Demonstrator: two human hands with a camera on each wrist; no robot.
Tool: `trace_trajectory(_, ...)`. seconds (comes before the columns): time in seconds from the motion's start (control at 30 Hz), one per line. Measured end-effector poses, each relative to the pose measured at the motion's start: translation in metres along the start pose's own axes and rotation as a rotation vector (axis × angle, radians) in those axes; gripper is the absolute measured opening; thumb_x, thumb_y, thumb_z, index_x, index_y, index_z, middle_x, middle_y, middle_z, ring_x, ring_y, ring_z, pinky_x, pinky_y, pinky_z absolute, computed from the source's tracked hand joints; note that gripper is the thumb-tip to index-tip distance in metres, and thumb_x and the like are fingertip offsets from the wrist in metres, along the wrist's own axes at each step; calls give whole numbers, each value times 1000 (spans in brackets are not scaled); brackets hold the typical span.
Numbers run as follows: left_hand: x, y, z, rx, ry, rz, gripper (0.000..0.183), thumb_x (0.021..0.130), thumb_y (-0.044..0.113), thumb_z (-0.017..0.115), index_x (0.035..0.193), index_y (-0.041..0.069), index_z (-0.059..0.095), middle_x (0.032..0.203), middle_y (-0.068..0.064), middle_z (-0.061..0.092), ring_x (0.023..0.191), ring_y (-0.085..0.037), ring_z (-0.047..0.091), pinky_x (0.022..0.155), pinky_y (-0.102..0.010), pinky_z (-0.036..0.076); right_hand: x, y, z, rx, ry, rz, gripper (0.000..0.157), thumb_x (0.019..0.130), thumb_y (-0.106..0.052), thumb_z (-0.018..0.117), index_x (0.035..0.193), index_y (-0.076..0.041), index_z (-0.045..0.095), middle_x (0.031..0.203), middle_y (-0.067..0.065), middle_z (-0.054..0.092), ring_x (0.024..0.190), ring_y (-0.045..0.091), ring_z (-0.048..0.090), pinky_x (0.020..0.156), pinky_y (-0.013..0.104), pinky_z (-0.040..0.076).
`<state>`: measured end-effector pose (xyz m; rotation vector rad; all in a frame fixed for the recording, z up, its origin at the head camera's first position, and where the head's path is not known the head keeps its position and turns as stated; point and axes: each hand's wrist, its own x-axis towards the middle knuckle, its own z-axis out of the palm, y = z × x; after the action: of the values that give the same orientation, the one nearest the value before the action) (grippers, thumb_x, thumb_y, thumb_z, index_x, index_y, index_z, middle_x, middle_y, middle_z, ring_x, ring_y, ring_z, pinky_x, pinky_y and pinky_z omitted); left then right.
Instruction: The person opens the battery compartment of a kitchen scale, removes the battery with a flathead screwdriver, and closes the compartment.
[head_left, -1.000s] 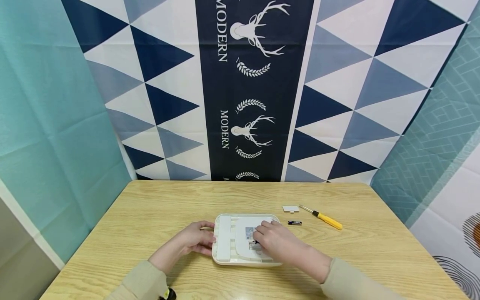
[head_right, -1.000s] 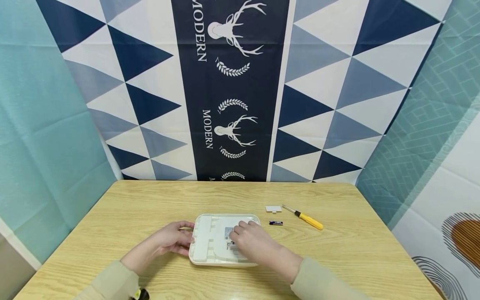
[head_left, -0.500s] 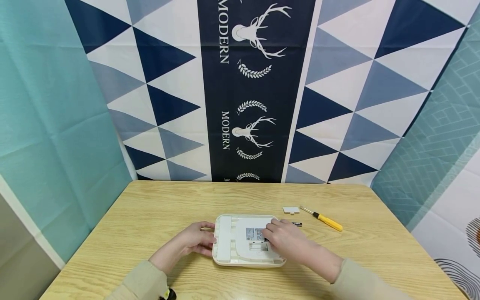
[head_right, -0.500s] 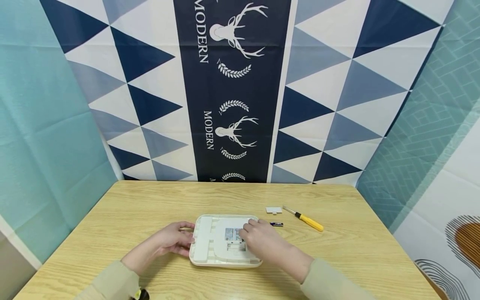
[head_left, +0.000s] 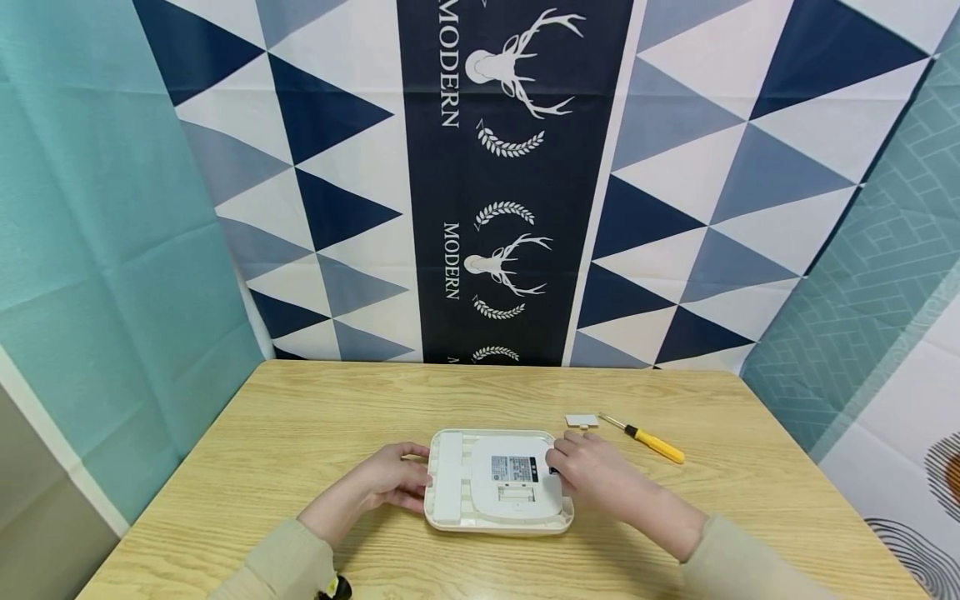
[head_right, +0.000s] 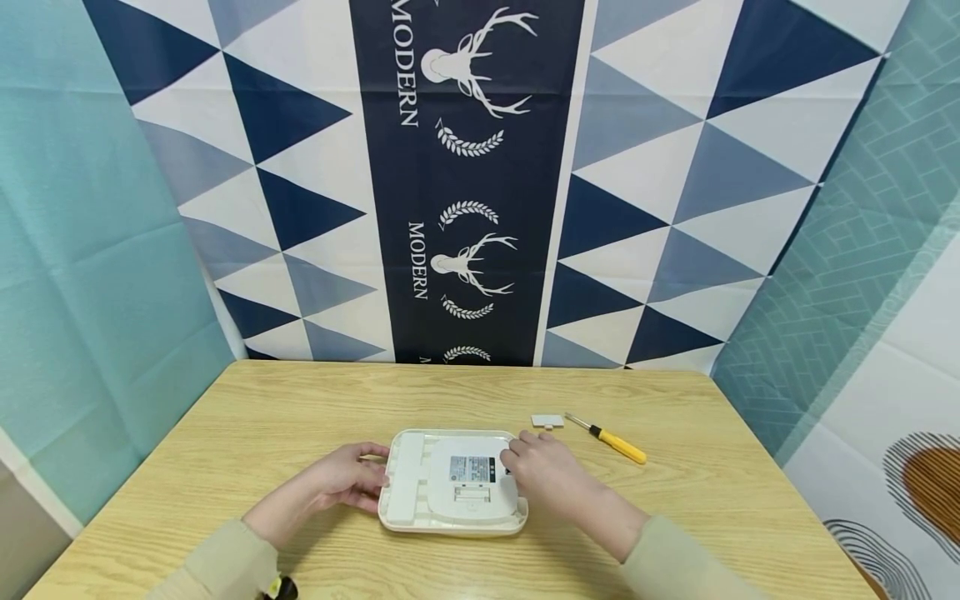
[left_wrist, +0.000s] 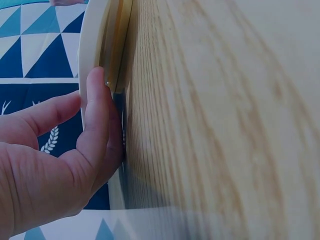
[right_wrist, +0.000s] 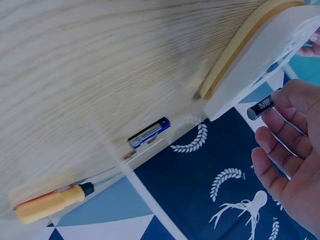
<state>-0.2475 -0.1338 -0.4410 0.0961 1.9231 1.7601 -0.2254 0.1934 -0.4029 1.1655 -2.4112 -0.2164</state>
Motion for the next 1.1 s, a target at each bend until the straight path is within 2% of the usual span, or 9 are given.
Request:
trace_trajectory(0.3,1,1,1,-6,-8,-7,58,84,-6,60,136,-7,34,94,-12,68,75,-19,66,67,-40,60,-8,9,5,2,-10,48,15,71,-6,72,77,-12,59,72,-3,55,70,16,49,60,31,47)
trace_trajectory(0.43,1,1,1,-3,-5,-10,58,84,-5,60,136,-7,34,94,-12,67,75,-19,66,67,-40,60,-12,13,7,2,-22,67,16,71,-7,73,76,-13,58,71,-3,54,70,17,51,59,31,45)
trace_trajectory(0.57,1,2,1,2,3,-15,58,85,-5,60,137,-7,34,95,-13,67,75,-19,66,67,-40,60,-16,17,10,-25,1,65,18,71,-7,73,73,-14,57,69,-3,54,70,17,53,56,29,43)
trace_trajectory(0.77,1,1,2,-2,10,-22,58,84,-5,59,136,-6,34,95,-15,65,75,-20,65,67,-40,60,-22,22,17,-24,31,75,21,70,-7,74,71,-14,54,67,-4,52,65,15,46,51,24,35)
trace_trajectory(0.97,1,1,2,-6,10,-22,57,85,-4,59,136,-6,34,96,-15,65,76,-20,65,67,-40,60,-25,27,23,-2,34,84,24,65,0,71,69,-15,53,67,-5,50,64,13,44,52,24,38)
trace_trajectory(1.1,0,2,2,6,12,-18,56,86,-3,59,137,-6,35,96,-15,66,75,-20,66,67,-39,60,-27,29,27,23,10,102,23,66,2,68,69,-15,52,66,-6,49,65,12,45,52,25,39)
